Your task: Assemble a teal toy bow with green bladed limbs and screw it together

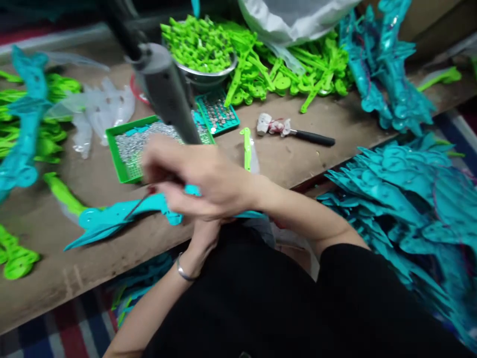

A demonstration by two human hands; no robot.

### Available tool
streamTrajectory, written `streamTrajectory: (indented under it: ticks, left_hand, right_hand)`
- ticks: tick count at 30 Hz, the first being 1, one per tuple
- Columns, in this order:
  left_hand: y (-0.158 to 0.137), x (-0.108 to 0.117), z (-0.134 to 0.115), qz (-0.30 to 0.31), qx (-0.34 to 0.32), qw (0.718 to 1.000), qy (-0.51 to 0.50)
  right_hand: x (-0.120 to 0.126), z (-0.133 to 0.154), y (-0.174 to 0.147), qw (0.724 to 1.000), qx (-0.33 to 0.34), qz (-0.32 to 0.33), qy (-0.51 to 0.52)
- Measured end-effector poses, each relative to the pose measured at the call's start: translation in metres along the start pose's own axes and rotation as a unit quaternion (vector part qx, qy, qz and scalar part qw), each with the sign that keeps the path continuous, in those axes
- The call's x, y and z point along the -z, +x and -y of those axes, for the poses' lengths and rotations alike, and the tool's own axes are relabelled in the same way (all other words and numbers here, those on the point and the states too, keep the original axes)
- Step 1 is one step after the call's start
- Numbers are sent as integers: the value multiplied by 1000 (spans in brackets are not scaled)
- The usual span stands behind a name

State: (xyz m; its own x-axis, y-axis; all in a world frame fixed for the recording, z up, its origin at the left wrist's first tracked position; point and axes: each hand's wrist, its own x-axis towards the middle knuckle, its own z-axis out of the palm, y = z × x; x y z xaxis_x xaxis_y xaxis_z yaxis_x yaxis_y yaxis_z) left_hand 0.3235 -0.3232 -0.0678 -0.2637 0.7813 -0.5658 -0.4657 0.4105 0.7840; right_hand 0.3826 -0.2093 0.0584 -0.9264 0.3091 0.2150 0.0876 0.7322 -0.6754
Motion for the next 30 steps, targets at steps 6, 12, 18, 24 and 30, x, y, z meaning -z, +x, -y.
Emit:
streamTrajectory:
  ticks: [6, 12, 18, 24, 30]
  left_hand:
    - [0, -1, -5, 14, 31, 999, 30]
    - [0, -2, -6, -20, 13, 998, 49]
    - [0, -2, -4, -46, -2, 997, 60]
    - [0, -2, -4, -51, -9, 997, 59]
    - [1, -3, -6, -56, 13, 997, 55]
  right_hand:
    - [-3, -29, -157, 898, -212, -367, 122]
    - [-34, -40, -216, 900, -250, -348, 80]
    - [-60, -56, -207, 919, -187, -343, 58]
    - [-83, -64, -196, 918, -140, -369, 28]
    - [-104, -66, -192, 894, -131, -428, -13]
